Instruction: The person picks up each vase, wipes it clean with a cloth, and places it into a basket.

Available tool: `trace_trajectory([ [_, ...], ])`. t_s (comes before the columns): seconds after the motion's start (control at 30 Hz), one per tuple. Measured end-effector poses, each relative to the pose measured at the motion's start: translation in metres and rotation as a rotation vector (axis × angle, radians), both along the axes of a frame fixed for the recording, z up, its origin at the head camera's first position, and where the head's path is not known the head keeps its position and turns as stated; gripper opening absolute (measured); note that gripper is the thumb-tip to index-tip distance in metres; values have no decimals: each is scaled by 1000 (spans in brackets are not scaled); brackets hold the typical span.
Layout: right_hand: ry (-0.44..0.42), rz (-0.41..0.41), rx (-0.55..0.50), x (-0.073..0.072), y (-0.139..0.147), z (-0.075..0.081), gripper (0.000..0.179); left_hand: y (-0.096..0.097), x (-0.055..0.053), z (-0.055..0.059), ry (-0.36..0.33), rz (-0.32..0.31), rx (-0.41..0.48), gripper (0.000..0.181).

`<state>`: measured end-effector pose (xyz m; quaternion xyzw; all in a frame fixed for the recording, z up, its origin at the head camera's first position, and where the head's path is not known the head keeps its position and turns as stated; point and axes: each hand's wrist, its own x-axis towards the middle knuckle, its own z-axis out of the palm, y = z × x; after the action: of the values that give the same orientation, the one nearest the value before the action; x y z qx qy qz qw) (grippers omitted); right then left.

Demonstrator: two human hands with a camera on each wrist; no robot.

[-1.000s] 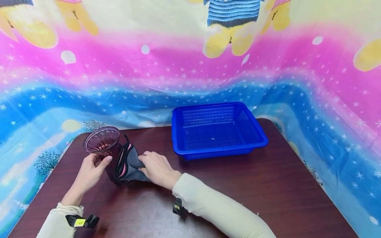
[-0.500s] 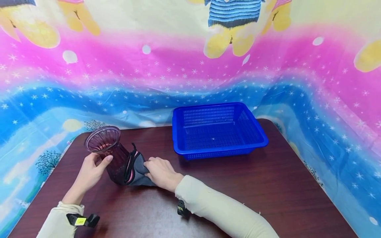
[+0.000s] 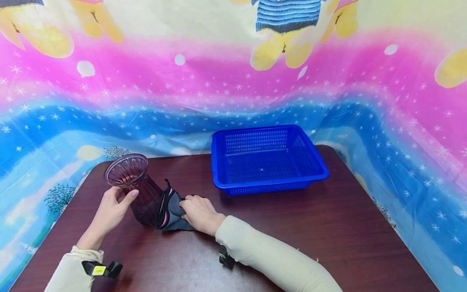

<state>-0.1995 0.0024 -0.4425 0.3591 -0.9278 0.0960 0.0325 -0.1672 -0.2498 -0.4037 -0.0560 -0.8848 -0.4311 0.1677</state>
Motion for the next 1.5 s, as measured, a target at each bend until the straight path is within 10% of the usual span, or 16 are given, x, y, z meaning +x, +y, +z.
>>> trace_trajectory([
  [0.63,6,19,-89,1,0,3,19,0,-1,-5,-9,13,-24,43],
  [1.5,73,34,-202,4,-8,50,20,1,0,-3,-1,3,14,41],
])
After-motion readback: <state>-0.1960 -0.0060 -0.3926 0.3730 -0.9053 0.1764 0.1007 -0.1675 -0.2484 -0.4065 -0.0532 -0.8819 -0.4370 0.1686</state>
